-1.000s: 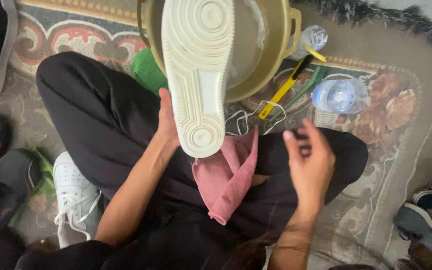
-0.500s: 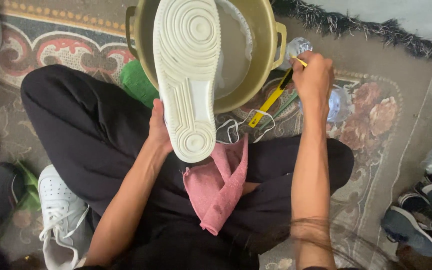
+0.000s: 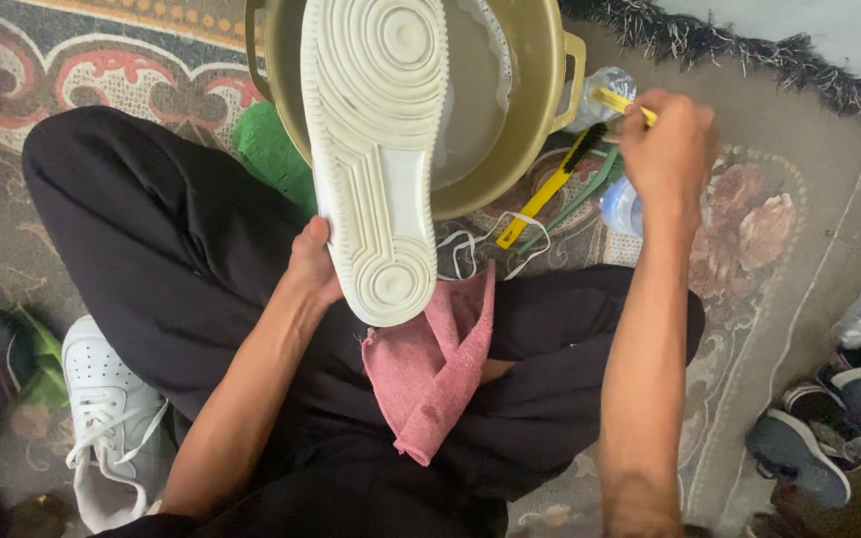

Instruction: Cleaning the sole of a white sneaker using a cloth and a brush with soapy water

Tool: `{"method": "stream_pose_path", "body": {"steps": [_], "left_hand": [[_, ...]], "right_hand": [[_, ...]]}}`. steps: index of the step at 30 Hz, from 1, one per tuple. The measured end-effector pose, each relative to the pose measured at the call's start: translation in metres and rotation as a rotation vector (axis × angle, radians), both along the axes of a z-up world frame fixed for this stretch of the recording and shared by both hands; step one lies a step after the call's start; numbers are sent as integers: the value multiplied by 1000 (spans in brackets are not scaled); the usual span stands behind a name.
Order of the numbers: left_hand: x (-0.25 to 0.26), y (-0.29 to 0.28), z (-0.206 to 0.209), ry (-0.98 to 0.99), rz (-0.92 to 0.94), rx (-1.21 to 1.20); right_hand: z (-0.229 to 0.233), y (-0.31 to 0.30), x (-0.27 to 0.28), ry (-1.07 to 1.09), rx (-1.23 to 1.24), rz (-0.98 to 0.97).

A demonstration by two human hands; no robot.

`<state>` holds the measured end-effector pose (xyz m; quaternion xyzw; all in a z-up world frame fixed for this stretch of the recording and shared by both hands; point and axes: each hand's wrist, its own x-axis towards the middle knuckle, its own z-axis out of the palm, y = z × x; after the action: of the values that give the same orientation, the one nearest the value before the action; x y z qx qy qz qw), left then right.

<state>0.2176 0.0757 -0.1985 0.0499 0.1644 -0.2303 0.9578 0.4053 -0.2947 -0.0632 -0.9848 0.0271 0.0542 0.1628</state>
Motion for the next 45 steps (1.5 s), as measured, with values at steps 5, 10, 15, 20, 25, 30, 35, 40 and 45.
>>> {"method": "stream_pose_path", "body": {"steps": [5,10,15,20,25,30,35,40,45], "left_hand": [[6,-3,19,-20,24,48],[4,-2,9,30,8,92],[9,-2,17,10,24,47],[13,-5,29,9,33,85],[15,-5,29,-32,70,91],[15,-18,31,-2,178,242],[17,-17,33,3,177,245],[19,-16,42,24,167,257],[18,-17,35,83,172,204]], "right_hand": [[-11,9,19,50,-539,284],[-7,8,28,182,-174,151],[8,6,15,193,40,-88],[13,-13,0,328,292,-201],[17,-23,-8,281,210,-213],[-25,-54,-20,234,263,-253],[-8,-31,-38,342,706,-392],[-14,-16,-46,400,1047,-520],[-6,9,-63,250,897,-491]]}}
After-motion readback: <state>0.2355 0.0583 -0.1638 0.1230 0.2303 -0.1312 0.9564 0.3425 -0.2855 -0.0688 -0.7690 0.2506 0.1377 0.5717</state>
